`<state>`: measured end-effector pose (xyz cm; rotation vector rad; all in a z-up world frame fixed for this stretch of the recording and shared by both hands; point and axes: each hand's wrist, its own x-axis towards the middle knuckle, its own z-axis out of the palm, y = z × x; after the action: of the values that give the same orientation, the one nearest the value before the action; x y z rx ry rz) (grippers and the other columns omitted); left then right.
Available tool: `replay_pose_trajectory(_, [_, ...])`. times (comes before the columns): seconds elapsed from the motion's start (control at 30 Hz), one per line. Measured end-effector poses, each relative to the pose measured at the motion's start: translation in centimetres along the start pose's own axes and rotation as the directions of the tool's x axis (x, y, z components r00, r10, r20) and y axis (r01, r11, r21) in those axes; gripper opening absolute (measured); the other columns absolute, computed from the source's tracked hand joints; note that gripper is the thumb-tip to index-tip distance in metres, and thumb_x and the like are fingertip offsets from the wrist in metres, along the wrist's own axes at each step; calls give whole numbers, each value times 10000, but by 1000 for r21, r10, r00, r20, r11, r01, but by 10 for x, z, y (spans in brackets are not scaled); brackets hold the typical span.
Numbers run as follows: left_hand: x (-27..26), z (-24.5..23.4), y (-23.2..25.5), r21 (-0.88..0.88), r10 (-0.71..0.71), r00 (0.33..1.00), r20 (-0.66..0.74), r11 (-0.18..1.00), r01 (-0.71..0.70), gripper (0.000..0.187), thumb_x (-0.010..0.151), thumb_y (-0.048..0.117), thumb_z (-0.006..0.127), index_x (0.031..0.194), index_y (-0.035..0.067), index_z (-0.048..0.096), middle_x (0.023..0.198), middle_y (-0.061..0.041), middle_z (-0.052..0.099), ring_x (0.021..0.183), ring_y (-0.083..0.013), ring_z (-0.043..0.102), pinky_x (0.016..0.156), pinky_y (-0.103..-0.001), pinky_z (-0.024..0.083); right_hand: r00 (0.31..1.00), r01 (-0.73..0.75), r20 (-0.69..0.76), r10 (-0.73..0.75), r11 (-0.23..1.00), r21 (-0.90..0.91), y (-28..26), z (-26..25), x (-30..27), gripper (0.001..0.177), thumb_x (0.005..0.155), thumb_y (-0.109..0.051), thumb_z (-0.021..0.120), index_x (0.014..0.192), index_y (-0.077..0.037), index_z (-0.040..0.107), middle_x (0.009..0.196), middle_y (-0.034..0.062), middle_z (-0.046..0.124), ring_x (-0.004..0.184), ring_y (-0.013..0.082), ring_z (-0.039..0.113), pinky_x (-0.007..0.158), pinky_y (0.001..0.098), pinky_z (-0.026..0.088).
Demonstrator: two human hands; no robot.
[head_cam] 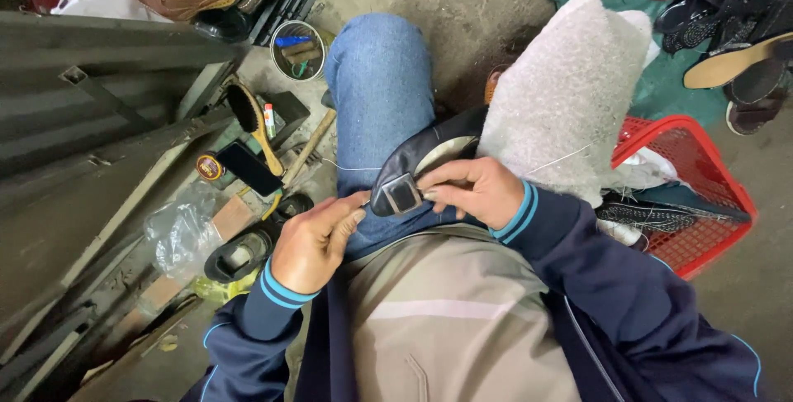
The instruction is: Hand-sewing the sole of a shoe using a needle and thread in a repair shop.
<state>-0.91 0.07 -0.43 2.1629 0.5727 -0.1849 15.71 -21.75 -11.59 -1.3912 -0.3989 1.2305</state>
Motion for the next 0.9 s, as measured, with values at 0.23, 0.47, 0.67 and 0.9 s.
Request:
replay_pose_trajectory(0.23, [6,0,-3,161,80,995,64,983,-90,236,1012,269,579,1170,212,746,888,-80,767,780,-371,746,659,-498,609,978,138,-117,-172,958,-250,-30,-15,-7,174,910,-55,749,1039,-145,822,945,31,802,703,135,771,498,193,588])
replay_pose_trajectory(0.47, [13,5,-12,95,163,982,92,981,-171,164,1019,232,591,1071,147,722,903,-69,751,843,-356,739,695,-451,617,921,281,-77,-382,786,-551,-38,-4,-1,182,983,-70,672,1096,-146,793,947,14,769,844,206,752,751,334,636])
replay_pose_trajectory(0.67, [15,9,-36,78,208,975,84,974,-214,188,996,302,651,1044,136,725,877,-82,743,834,-349,734,677,-454,614,932,285,-43,-359,802,-526,-38,-4,3,206,1009,-47,619,1104,-136,778,939,21,753,874,206,736,820,358,623])
replay_pose_trajectory(0.9, [15,11,-53,167,217,975,39,961,-220,328,970,431,681,804,151,636,681,-43,645,672,-331,691,588,-441,571,944,261,-67,-324,852,-453,-38,5,5,165,1003,-61,644,1076,-130,775,843,22,718,705,155,659,714,336,596])
